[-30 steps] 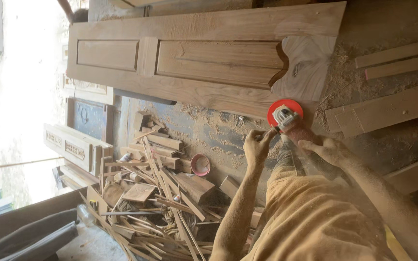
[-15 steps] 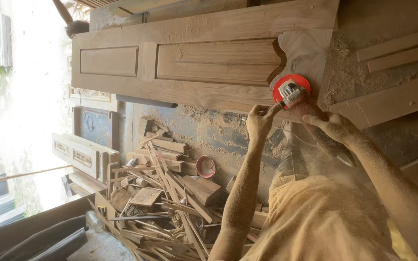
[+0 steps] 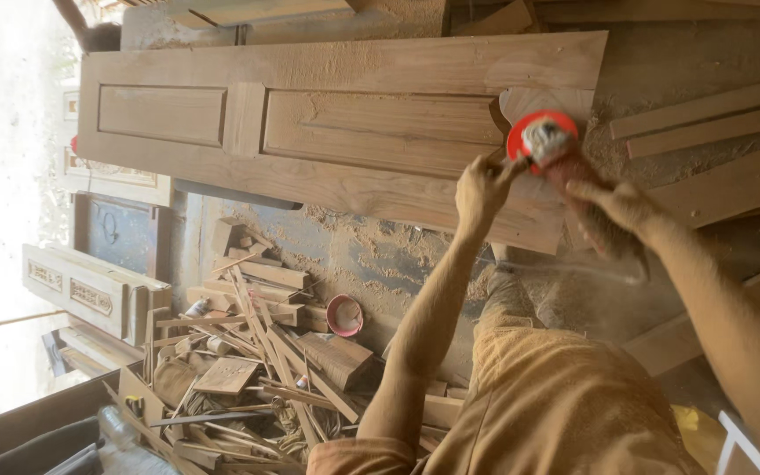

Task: The person uses a red angle grinder with a sanding disc to smooth the surface of a wooden door. They move the tool across the flat panels and carved edges of the door, generating sawdust.

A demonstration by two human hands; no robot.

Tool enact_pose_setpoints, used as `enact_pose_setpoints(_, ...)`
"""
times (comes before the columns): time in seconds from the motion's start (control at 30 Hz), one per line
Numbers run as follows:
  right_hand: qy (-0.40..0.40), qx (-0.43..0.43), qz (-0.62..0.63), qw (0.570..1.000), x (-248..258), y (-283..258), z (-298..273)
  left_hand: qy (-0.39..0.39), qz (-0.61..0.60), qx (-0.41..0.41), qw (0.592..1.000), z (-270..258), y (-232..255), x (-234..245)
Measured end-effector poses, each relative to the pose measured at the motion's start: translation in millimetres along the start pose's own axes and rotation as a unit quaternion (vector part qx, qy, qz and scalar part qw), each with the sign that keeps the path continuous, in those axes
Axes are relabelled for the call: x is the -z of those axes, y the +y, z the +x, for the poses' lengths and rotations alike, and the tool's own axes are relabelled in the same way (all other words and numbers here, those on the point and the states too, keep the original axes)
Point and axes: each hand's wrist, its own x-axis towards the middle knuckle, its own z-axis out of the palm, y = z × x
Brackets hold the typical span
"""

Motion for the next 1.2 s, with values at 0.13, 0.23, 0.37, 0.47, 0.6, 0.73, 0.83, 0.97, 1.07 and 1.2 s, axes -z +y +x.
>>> enact_pose_setpoints(0.13,0.044,-0.016,-0.028,0.999,7,-71,31,-0.002,0.016,-0.024,1.000,81,27,9)
enact_pose_setpoints(0.23,0.076,0.010,-0.043,0.996,-1,-114,52,-0.012,-0.026,-0.006,1.000,133,36,25)
enact_pose_setpoints(0.37,0.098,-0.003,-0.062,0.993,-6,-118,49,-0.025,-0.044,0.008,0.999,137,39,29)
enact_pose_setpoints(0.47,0.076,-0.002,-0.067,0.995,1,-83,33,-0.030,-0.044,-0.001,0.999,94,27,21)
enact_pose_setpoints(0.6,0.047,-0.024,-0.050,0.997,9,-26,-2,-0.053,0.004,0.013,0.999,33,18,2)
enact_pose_setpoints(0.73,0.061,-0.042,-0.043,0.996,8,24,-24,-0.050,-0.017,-0.011,0.999,-22,11,-4)
enact_pose_setpoints(0.83,0.045,-0.053,-0.026,0.997,3,59,-36,-0.066,-0.001,0.011,0.998,-58,10,-3)
enact_pose_setpoints(0.97,0.047,-0.030,-0.028,0.998,-11,106,-63,-0.080,-0.034,0.033,0.996,-103,-8,-3)
enact_pose_setpoints(1.07,0.043,-0.029,-0.074,0.996,-24,117,-81,-0.072,-0.034,0.042,0.996,-135,-27,-1)
enact_pose_setpoints(1.2,0.035,-0.012,-0.048,0.998,-24,87,-74,-0.118,0.069,-0.005,0.991,-103,-34,-6)
